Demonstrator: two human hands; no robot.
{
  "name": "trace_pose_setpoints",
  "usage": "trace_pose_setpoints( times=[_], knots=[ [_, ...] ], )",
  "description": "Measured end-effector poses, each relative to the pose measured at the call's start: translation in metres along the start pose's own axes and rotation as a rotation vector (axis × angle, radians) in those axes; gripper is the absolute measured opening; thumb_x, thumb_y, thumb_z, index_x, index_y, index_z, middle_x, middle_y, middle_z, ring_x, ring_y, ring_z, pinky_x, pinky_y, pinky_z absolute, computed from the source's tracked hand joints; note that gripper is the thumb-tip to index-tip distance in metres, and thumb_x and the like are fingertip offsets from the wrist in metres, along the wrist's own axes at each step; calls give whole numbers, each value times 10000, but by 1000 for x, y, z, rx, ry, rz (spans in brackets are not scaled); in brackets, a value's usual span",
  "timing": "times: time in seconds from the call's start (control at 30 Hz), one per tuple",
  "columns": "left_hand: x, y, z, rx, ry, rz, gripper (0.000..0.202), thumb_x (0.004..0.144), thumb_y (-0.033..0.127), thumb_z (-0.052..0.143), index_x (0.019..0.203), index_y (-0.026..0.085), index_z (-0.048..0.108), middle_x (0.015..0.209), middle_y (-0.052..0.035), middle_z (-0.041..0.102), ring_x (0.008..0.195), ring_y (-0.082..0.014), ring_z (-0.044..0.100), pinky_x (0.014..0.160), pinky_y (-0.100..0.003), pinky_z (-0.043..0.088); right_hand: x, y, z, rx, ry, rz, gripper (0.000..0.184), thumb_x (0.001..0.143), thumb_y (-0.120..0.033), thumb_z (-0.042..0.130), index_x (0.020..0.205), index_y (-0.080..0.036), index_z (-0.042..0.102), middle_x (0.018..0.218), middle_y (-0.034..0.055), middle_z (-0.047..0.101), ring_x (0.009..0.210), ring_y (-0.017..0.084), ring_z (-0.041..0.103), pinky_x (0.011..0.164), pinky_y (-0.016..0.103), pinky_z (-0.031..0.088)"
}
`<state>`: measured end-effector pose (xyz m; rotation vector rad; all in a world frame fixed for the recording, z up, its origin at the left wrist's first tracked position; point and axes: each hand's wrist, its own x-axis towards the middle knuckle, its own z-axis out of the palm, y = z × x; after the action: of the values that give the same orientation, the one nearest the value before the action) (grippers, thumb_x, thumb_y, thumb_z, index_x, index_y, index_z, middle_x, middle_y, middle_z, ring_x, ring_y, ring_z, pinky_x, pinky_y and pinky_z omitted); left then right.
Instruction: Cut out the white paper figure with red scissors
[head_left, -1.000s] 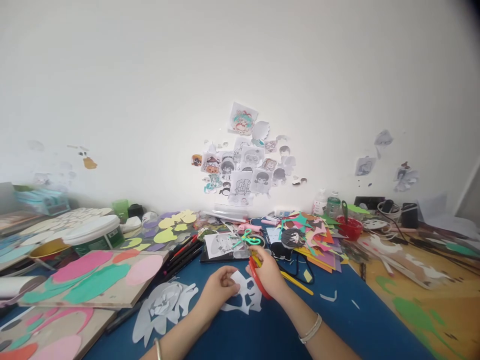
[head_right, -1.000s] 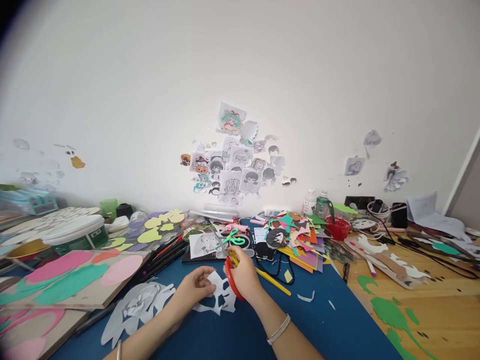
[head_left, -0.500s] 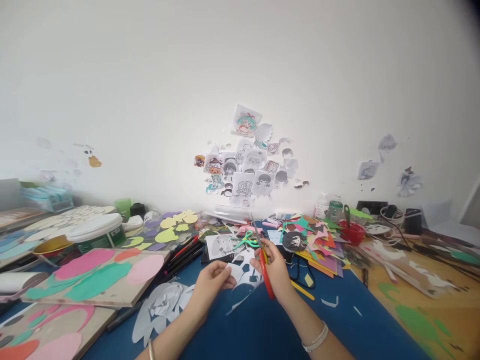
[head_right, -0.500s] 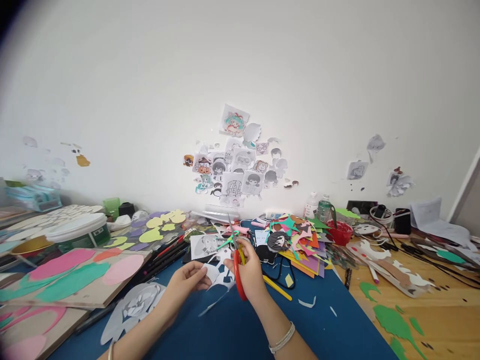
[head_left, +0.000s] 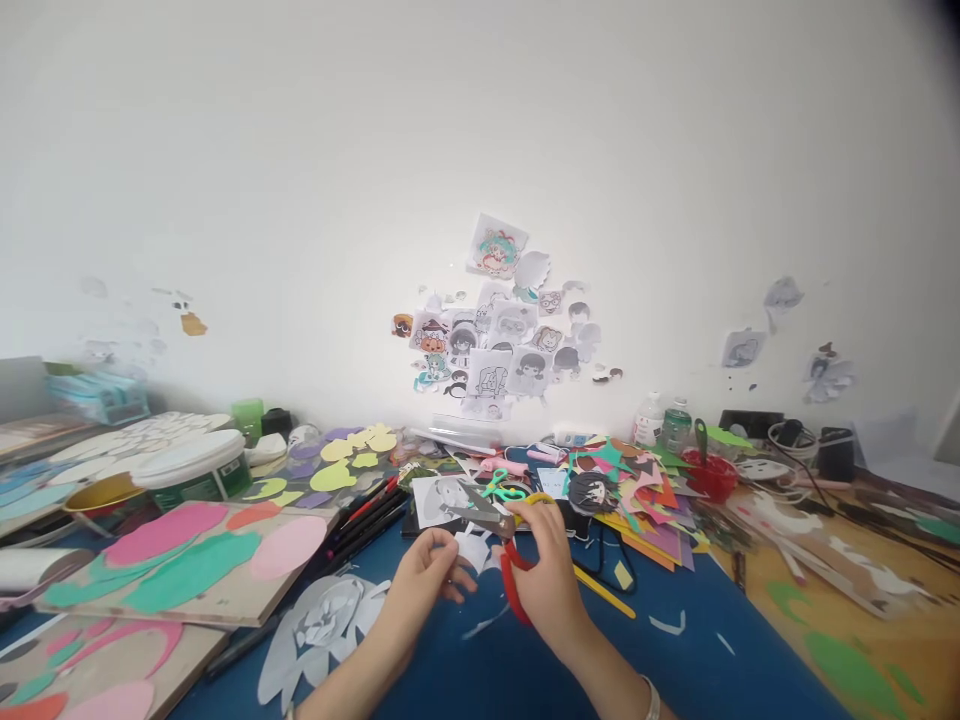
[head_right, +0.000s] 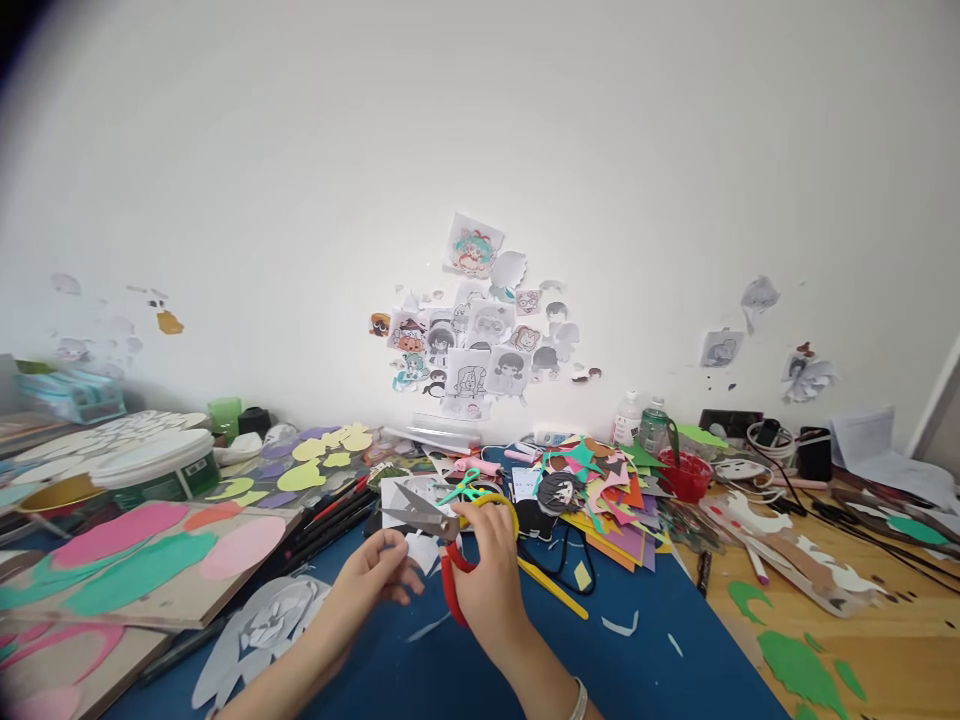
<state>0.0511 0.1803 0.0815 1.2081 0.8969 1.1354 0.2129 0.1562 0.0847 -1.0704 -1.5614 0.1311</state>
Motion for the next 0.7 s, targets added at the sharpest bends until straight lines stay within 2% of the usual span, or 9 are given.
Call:
trace_pose_setpoints(
  times=[0.13, 0.2, 0.37, 0.53, 0.7],
  knots=[
    [6, -4, -5, 18, 7, 37, 402, 657, 526, 638, 764, 204, 423, 500, 36, 612, 438, -112, 566, 465, -211, 415, 1, 9, 6, 217, 23, 246, 586, 588, -179, 705, 1131, -271, 505, 1024, 55, 511, 942, 260, 522, 778, 375, 452],
    [8, -4, -7, 58, 36, 63, 403, 647, 536, 633, 756, 204, 431, 462, 38, 597, 416, -109, 538, 467, -215, 409, 3, 16, 5, 337, 57, 289, 658, 591, -220, 700, 1189, -282, 435, 1037, 48, 504, 947, 247, 524, 748, 347, 457],
    [7, -2, -7, 174, 130, 155, 380, 647, 558, 597, 730, 210, 468, 433, 52, 553, 401, -127, 510, 448, -237, 397, 8, 23, -8, 466, 94, 190, 634, 667, -398, 666, 1212, -301, 357, 1013, 50, 502, 1006, 238, 494, 793, 342, 441],
    [4, -3, -7, 257, 129, 199, 312, 712, 518, 559, 761, 217, 492, 468, 51, 555, 452, -139, 523, 490, -244, 401, 9, 13, -17, 472, 43, 165, 559, 681, -521, 662, 1129, -306, 405, 943, 33, 508, 929, 226, 514, 833, 369, 421],
    [6, -3, -11, 275, 144, 202, 340, 722, 554, 542, 766, 222, 487, 486, 48, 553, 462, -146, 519, 502, -250, 397, 13, 13, -24, 569, -31, 97, 676, 648, -659, 623, 1160, -281, 394, 1038, 63, 496, 1031, 242, 488, 948, 392, 361]
  ],
)
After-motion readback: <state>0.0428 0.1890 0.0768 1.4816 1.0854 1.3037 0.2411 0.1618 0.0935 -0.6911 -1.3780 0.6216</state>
